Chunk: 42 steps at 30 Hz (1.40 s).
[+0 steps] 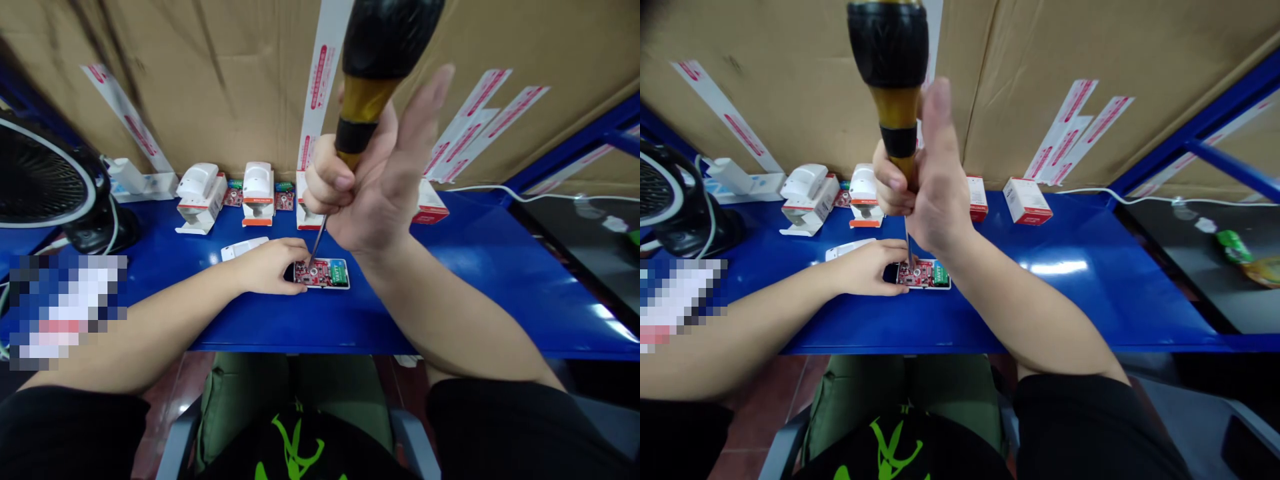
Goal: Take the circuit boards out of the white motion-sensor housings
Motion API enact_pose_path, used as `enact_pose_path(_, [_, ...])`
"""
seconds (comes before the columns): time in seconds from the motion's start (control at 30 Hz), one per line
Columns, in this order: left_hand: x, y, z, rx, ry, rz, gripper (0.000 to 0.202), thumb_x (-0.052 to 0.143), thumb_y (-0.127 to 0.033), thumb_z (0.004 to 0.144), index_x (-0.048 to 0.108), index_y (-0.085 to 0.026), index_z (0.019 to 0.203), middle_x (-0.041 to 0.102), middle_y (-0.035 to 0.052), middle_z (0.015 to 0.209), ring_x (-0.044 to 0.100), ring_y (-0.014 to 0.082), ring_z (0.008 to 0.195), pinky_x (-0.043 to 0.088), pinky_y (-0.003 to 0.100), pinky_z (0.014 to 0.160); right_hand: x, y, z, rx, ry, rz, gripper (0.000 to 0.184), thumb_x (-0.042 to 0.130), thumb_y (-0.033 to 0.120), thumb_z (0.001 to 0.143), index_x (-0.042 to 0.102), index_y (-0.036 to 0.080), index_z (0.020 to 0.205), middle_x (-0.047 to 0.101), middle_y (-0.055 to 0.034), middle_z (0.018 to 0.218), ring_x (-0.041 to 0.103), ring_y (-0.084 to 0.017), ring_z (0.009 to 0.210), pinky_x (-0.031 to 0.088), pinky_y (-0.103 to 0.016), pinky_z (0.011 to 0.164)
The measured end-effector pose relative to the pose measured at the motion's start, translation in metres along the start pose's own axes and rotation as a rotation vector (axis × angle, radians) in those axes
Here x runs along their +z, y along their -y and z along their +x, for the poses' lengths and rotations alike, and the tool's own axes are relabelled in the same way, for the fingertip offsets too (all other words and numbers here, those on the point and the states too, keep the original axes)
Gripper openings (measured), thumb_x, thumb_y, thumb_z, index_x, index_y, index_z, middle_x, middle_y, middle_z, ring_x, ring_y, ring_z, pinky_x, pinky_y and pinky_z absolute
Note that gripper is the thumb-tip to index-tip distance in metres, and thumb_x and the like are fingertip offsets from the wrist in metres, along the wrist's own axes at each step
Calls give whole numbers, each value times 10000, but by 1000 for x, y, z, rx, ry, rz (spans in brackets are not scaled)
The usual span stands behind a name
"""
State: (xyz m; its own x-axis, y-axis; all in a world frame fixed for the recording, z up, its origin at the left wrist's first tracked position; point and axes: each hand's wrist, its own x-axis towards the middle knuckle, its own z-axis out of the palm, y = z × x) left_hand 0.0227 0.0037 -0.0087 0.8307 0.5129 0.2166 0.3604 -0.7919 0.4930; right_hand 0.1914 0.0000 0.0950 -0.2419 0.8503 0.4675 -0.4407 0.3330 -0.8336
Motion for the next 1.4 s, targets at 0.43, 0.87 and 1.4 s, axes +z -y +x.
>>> enact_pose_path(0.43, [1, 2, 0, 11, -2, -19, 226, 816, -318, 871, 721, -168, 1010, 743, 106, 1112, 745, 290, 1022, 607, 422, 919, -3, 10, 1, 88, 136, -18, 566, 626, 863, 909, 637, 325, 1084, 369, 82, 587, 311, -155, 471, 274, -314, 432])
enact_pose_path(0.87, [1, 1, 0, 16, 13, -18, 270, 833, -291, 874, 743, -136, 1076, 737, 101, 1063, 744, 271, 966, 609, 404, 897, -7, 0, 5, -14, 111, 31, 629, 581, 911, 905, 621, 329, 1140, 384, 91, 602, 237, -135, 442, 209, -299, 408])
enact_pose_path(1.4, [1, 3, -2, 17, -43, -87, 384, 831, -429, 899, 721, -154, 1143, 741, 128, 1141, 739, 284, 1030, 619, 437, 940, -19, 35, 7, -63, -193, -39, 451, 736, 669, 982, 495, 301, 888, 313, 72, 654, 236, -101, 445, 160, -297, 410])
